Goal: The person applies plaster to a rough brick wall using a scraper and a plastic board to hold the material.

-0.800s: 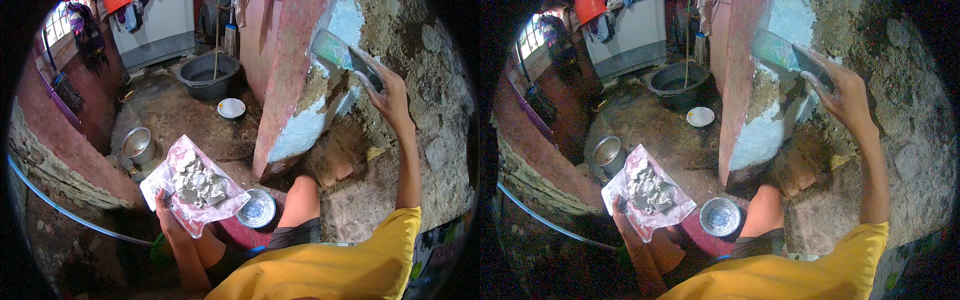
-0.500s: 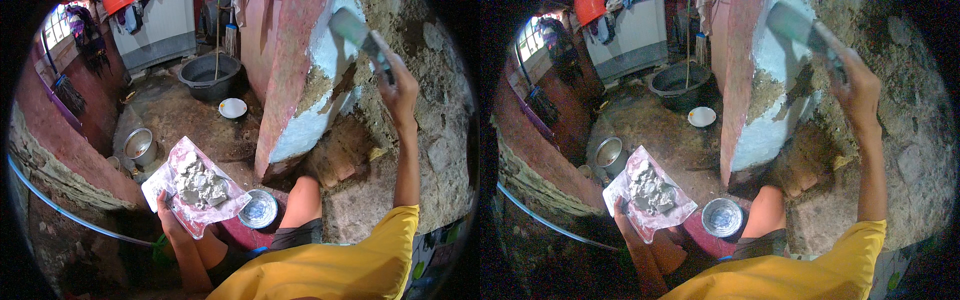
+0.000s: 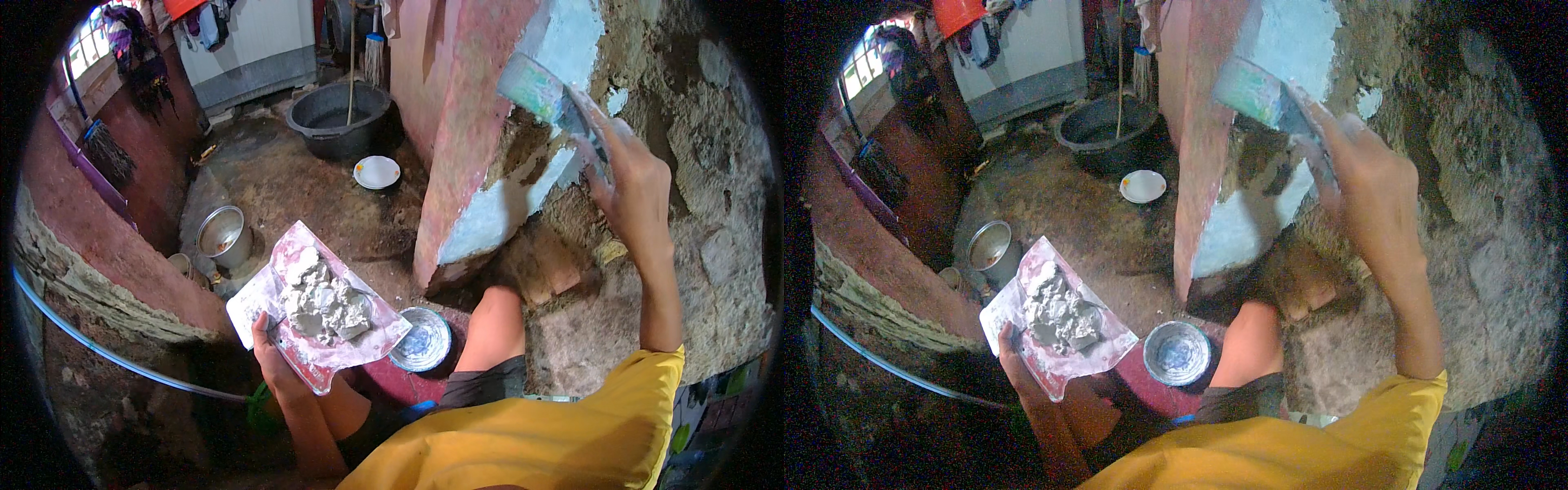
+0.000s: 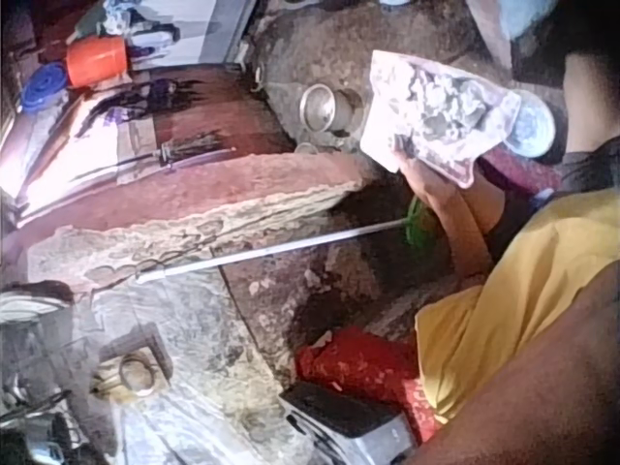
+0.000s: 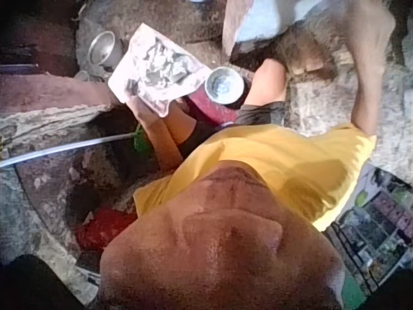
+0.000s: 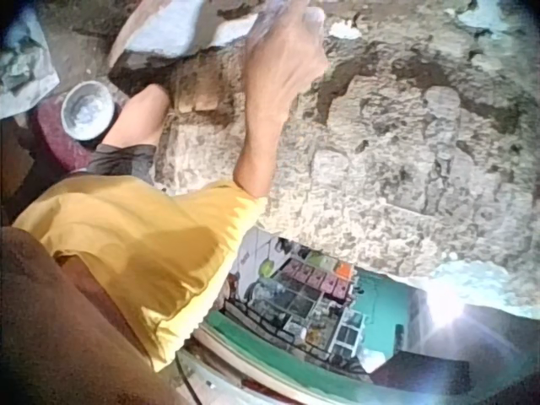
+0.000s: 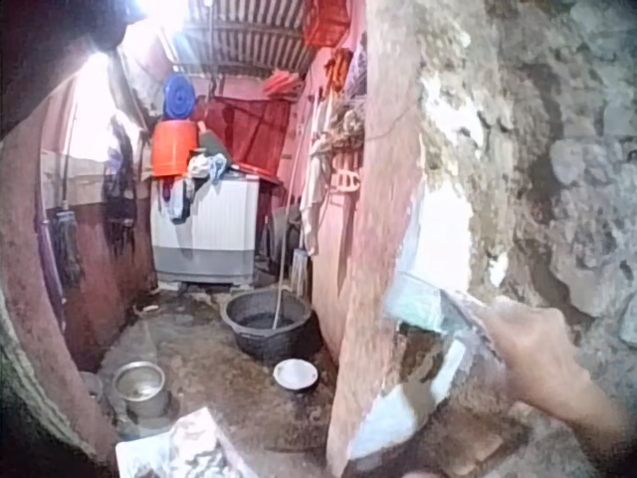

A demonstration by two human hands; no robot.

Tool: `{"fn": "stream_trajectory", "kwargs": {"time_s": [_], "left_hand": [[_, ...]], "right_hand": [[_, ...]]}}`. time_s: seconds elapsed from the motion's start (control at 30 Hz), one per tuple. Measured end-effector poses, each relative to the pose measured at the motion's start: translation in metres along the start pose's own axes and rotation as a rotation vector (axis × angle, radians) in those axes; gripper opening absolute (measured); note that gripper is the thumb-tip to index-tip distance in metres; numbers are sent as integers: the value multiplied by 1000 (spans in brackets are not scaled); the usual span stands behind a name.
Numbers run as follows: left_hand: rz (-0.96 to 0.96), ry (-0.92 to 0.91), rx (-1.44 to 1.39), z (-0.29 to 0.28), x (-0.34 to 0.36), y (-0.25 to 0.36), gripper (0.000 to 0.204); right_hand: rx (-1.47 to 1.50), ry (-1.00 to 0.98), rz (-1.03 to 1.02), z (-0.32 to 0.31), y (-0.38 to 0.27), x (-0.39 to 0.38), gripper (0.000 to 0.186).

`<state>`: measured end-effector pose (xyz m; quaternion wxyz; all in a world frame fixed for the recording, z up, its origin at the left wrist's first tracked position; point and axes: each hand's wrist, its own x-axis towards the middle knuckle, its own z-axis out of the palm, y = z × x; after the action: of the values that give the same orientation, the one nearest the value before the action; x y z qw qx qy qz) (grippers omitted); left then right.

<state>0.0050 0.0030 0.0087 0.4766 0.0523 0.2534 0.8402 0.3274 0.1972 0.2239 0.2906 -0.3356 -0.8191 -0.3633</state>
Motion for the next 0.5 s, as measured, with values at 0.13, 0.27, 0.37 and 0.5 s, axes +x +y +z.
{"fn": "stream_trajectory", "kwargs": {"time_s": [0.13,0.27,0.37,0.5], "left_hand": [[51,71,13,7,-2,-3,48],[27,79,3,10,-2,-4,48],[18,60,9,10,-1,-4,48],[16,49,1,12,-5,-3,48]], "right_hand": [[-66,74,-34,-3,7,10,46],[-136,-2,4,-4,8,9,46],[-208,-21,103,-17,6,11,47],[-307,196,36,-37,16,22,47]]}}
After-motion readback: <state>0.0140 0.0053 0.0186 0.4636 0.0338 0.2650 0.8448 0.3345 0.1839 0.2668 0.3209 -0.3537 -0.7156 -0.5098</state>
